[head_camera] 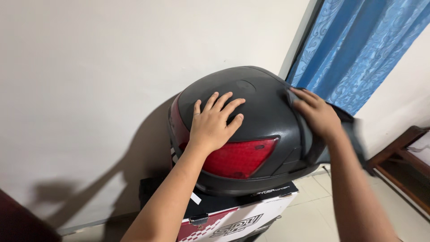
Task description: The person wipes the exterior surfaces of a motorcycle top box using a cloth and a yellow sponge, moving between a motorcycle helmet case and a small air cooler where the cleaning supplies are kept.
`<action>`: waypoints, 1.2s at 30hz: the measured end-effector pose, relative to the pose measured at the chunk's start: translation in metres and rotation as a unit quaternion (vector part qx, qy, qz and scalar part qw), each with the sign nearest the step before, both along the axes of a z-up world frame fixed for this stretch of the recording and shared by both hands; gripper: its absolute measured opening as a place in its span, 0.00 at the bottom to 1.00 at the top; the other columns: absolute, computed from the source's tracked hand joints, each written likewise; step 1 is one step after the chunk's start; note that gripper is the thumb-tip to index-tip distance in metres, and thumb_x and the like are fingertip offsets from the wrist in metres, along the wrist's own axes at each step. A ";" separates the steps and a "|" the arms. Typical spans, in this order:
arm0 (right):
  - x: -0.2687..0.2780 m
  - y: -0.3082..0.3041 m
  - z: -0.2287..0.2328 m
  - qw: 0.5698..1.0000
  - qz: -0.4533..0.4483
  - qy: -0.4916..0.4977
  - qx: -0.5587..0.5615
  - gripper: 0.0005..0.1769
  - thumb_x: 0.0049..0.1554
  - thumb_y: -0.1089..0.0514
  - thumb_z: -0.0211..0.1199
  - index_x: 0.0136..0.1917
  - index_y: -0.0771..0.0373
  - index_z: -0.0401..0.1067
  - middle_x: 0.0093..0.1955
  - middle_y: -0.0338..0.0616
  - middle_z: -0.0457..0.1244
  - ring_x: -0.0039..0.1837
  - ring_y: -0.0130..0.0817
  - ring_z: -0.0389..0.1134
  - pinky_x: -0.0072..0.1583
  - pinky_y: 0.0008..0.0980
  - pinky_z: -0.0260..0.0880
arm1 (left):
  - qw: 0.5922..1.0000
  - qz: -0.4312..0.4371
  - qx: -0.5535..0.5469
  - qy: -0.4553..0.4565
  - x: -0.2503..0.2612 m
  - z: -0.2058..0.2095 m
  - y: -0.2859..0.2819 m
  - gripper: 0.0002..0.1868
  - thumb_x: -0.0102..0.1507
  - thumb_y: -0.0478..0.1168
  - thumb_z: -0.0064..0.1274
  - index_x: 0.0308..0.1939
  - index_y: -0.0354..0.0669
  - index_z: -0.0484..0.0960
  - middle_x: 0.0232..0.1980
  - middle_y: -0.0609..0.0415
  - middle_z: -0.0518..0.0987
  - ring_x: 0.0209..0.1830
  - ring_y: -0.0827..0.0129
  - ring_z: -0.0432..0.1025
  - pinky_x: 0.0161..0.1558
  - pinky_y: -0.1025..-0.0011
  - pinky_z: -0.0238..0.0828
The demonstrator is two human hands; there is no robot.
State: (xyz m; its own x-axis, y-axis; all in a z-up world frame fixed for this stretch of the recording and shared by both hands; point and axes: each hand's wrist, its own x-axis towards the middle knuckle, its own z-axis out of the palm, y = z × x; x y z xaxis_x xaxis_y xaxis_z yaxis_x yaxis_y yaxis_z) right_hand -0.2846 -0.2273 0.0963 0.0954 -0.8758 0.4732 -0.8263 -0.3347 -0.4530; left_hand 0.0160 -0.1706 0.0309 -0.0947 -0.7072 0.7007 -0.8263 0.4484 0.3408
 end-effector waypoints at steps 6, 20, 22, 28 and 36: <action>0.043 -0.041 0.030 0.987 -0.061 0.110 0.102 0.36 0.56 0.28 0.50 0.76 0.30 0.60 0.78 0.40 0.53 0.78 0.53 0.52 0.75 0.50 0.50 | 0.998 -0.017 0.002 0.068 0.001 0.004 0.003 0.22 0.69 0.59 0.38 0.65 0.69 0.74 0.69 0.60 0.72 0.74 0.59 0.62 0.72 0.36 0.42; 0.091 0.065 0.002 0.978 0.101 0.173 -0.065 0.38 0.52 0.22 0.51 0.71 0.33 0.67 0.81 0.35 0.53 0.83 0.42 0.51 0.80 0.61 0.38 | 0.990 -0.113 -0.024 0.080 0.052 -0.015 -0.017 0.20 0.69 0.59 0.42 0.62 0.68 0.79 0.69 0.51 0.71 0.70 0.53 0.62 0.68 0.53 0.56; 0.088 0.054 -0.001 0.969 0.002 0.245 -0.028 0.41 0.49 0.20 0.54 0.74 0.24 0.62 0.83 0.34 0.45 0.82 0.58 0.35 0.74 0.71 0.26 | 0.982 -0.100 0.086 0.138 0.064 -0.014 -0.029 0.22 0.68 0.59 0.42 0.64 0.67 0.75 0.69 0.52 0.66 0.70 0.54 0.60 0.67 0.53 0.56; 0.096 -0.007 0.029 0.959 -0.127 0.221 0.122 0.41 0.48 0.18 0.47 0.75 0.15 0.54 0.85 0.26 0.41 0.85 0.53 0.35 0.75 0.76 0.31 | 0.933 -0.002 0.205 0.296 0.095 -0.021 -0.082 0.24 0.64 0.61 0.43 0.63 0.70 0.75 0.71 0.56 0.66 0.71 0.58 0.61 0.68 0.56 0.54; 0.091 0.012 0.002 0.965 -0.056 0.255 -0.011 0.38 0.52 0.20 0.48 0.75 0.20 0.58 0.83 0.32 0.47 0.82 0.59 0.42 0.72 0.76 0.37 | 0.880 -0.095 0.267 0.380 0.121 -0.036 -0.169 0.31 0.63 0.62 0.45 0.65 0.52 0.77 0.69 0.52 0.76 0.70 0.60 0.66 0.70 0.64 0.57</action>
